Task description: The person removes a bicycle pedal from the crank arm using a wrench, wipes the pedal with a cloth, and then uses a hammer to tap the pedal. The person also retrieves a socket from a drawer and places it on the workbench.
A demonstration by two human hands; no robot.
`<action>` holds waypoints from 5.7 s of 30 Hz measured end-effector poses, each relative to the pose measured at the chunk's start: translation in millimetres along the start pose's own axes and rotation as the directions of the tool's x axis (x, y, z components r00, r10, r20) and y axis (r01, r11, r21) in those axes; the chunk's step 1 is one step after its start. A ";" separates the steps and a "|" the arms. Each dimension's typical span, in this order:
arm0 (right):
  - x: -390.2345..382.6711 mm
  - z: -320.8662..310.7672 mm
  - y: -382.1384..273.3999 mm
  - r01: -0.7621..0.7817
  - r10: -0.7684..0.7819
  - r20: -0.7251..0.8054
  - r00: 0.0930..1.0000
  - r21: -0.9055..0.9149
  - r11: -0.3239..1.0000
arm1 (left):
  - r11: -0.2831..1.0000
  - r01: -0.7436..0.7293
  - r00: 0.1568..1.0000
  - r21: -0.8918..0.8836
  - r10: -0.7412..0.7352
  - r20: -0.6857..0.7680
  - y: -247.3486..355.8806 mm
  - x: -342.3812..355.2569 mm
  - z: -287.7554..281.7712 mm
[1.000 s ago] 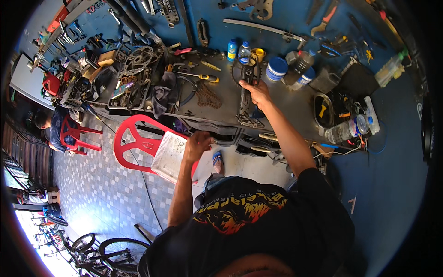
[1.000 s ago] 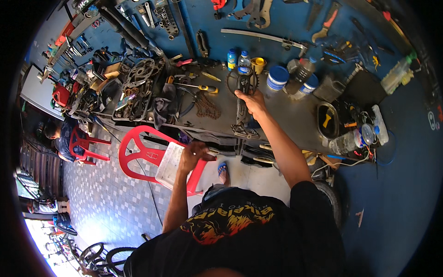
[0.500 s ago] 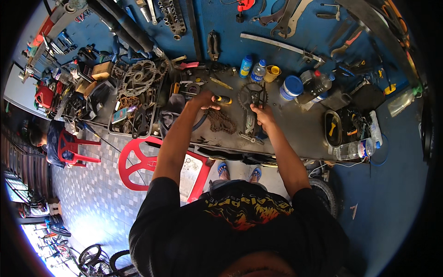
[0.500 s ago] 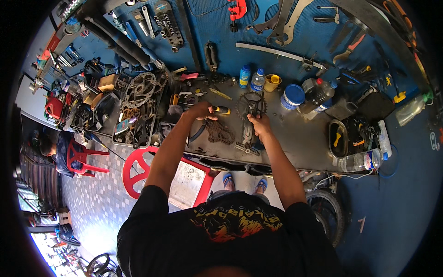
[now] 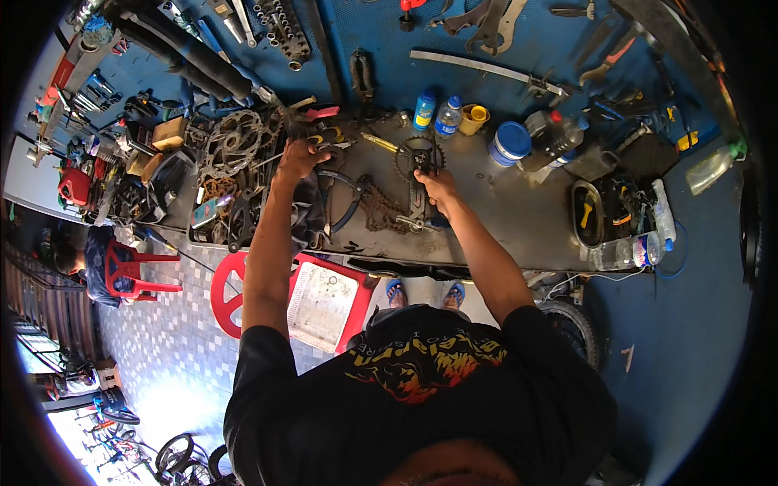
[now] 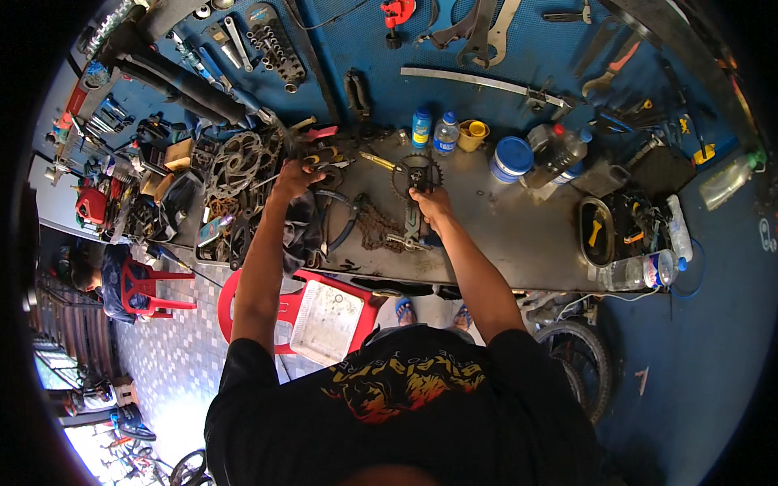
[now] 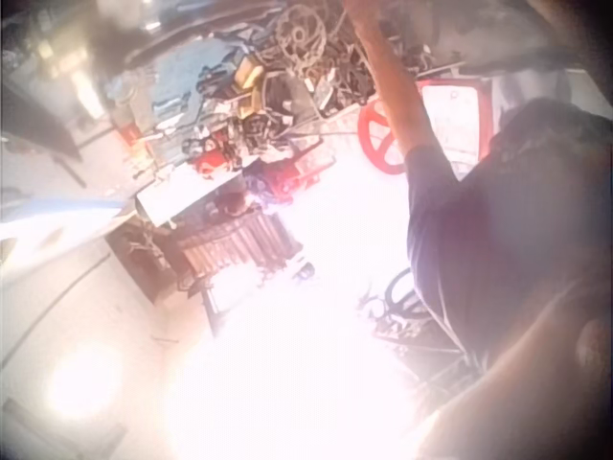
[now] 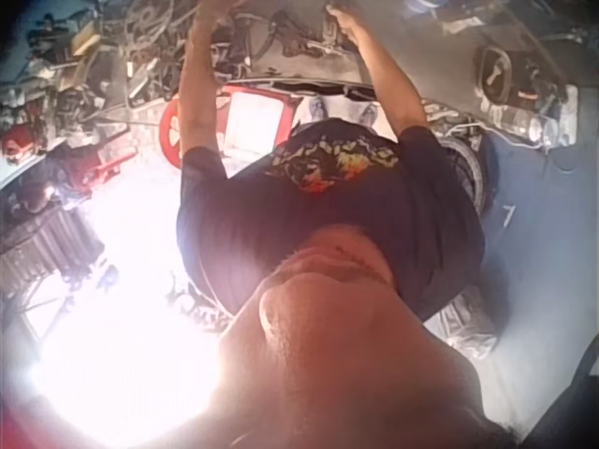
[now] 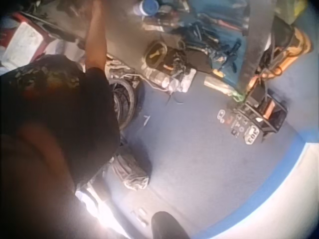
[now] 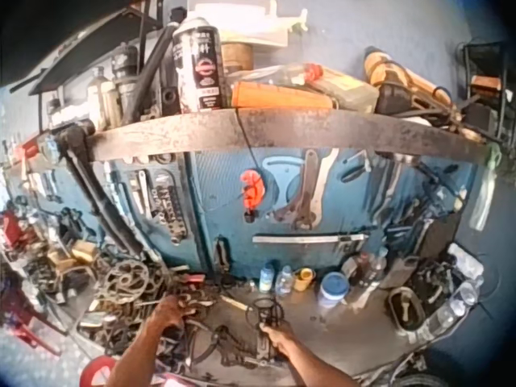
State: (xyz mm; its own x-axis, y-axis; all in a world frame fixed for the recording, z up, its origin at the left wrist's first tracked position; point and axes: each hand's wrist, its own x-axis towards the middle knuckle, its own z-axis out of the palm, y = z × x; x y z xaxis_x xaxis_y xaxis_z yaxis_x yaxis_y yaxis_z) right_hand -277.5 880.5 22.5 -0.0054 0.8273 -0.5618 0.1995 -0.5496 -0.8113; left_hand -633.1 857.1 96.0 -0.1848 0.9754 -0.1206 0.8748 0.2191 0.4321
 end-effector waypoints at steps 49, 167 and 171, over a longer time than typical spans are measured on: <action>-163.2 -75.0 -55.5 0.017 -0.346 0.540 0.767 0.521 0.853 | 0.964 -0.155 0.841 -0.215 0.015 -0.541 104.7 -203.5 136.2; -234.3 196.1 119.2 0.875 0.043 0.874 0.484 -0.483 -0.015 | -0.160 0.284 0.490 -0.946 -0.823 0.286 -87.9 -690.3 170.2; -273.7 166.3 39.6 0.924 -0.184 0.906 0.380 -0.382 0.029 | -0.133 0.079 0.732 -0.988 -0.665 0.148 -84.7 -655.7 109.0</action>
State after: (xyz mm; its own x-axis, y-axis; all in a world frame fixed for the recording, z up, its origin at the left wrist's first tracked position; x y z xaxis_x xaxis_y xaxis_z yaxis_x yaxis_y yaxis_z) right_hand -431.1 612.9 117.2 -0.9269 0.3101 -0.2116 0.3750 0.7925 -0.4810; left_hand -537.2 196.2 41.1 -0.6505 0.5650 -0.5075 -0.5731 0.0733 0.8162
